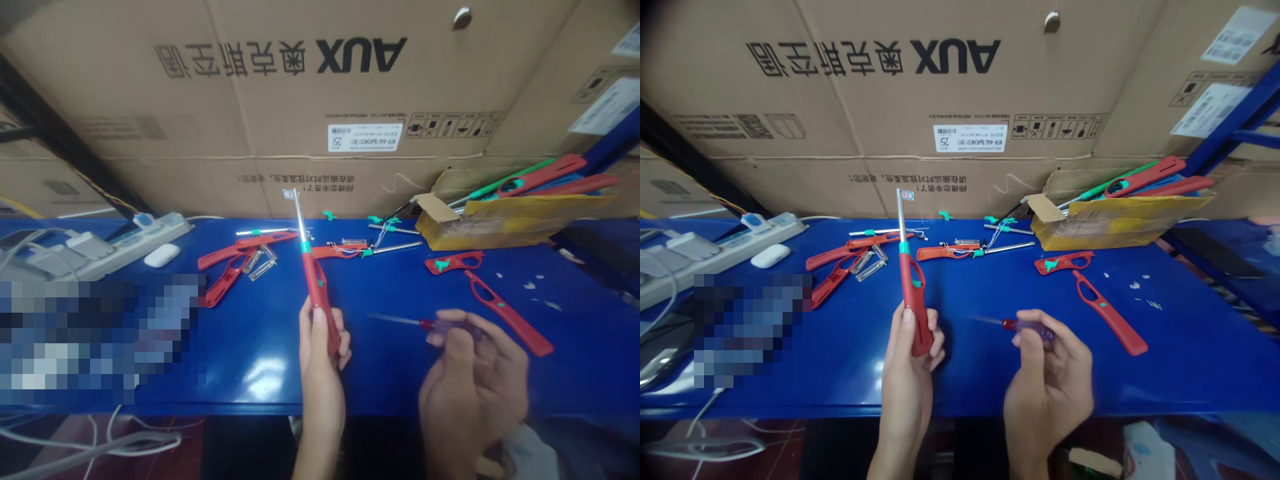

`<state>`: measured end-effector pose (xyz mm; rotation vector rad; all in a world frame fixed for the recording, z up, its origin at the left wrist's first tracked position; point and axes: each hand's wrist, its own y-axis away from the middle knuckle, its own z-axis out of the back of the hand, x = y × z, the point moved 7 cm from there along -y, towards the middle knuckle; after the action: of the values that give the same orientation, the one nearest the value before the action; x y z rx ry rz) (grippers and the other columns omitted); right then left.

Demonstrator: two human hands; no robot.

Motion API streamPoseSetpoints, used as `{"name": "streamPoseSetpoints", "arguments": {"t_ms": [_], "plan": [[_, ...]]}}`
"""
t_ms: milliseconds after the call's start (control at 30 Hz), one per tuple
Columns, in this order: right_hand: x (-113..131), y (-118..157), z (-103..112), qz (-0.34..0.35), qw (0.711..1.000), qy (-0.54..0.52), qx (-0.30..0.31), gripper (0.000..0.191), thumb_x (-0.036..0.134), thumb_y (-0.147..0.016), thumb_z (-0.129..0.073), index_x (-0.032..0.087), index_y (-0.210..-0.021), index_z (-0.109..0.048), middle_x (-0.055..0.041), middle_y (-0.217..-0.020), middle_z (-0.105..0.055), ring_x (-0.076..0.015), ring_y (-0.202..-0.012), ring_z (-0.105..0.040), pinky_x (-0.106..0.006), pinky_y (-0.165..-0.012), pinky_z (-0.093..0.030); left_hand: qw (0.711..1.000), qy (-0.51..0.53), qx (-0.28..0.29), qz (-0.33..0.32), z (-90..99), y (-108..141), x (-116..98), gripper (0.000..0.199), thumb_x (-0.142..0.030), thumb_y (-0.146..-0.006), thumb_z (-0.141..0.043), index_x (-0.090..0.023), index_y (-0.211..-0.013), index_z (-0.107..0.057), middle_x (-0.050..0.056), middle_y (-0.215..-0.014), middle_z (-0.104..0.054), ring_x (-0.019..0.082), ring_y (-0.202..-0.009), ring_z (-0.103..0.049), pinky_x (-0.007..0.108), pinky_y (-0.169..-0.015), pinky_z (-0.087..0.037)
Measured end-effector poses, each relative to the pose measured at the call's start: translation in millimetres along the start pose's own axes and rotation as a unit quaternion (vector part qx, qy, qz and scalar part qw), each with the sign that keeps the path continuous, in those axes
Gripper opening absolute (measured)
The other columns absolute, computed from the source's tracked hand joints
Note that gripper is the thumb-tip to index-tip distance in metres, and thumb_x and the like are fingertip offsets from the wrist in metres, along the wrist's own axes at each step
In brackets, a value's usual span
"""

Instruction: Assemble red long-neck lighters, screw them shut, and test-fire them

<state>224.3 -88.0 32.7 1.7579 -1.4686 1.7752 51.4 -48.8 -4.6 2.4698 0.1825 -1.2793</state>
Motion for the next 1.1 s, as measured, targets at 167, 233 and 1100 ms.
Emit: {"name": "streamPoseSetpoints", "arguments": {"t_ms": [167, 233, 1100], "plan": [[-20, -1, -27, 0.008, 0.965, 0.157, 0.209, 0.022, 0.034, -0.093, -0.066, 0.021, -0.109, -0.076, -0.0096, -0.117, -0.075, -0.0233, -0.104, -0.071, -0.043, -0.095, -0.057, 0.999, -0.017, 0.018, -0.026, 0.1, -1, 0, 0.044, -0.05, -0.093, -0.065, -0.024, -0.128, -0.058, 0.004, -0.095, -0.066, 0.013, -0.069, -0.055, 0.022, -0.057, -0.045], [-29, 4, -38, 0.03, 0.934, 0.21, 0.288, 0.027, 0.04, -0.096, -0.061, 0.022, -0.108, -0.077, -0.0105, -0.122, -0.074, -0.0261, -0.113, -0.069, -0.048, -0.101, -0.053, 0.998, -0.035, 0.031, -0.036, 0.6, -1, 0, 0.043, -0.05, -0.095, -0.063, -0.023, -0.128, -0.061, 0.005, -0.097, -0.066, 0.013, -0.073, -0.056, 0.023, -0.063, -0.047], [-28, -38, 9, 0.025, 0.897, 0.34, 0.282, 0.052, 0.066, -0.085, -0.062, 0.02, -0.06, -0.064, 0.0012, -0.047, -0.051, -0.0117, -0.044, -0.045, -0.026, -0.049, -0.036, 0.857, -0.337, 0.374, -0.105, -35.7, 31, 5, 0.02, -0.029, -0.104, -0.052, -0.023, -0.093, -0.068, 0.001, -0.119, -0.065, 0.016, -0.112, -0.061, 0.028, -0.102, -0.044]]}}
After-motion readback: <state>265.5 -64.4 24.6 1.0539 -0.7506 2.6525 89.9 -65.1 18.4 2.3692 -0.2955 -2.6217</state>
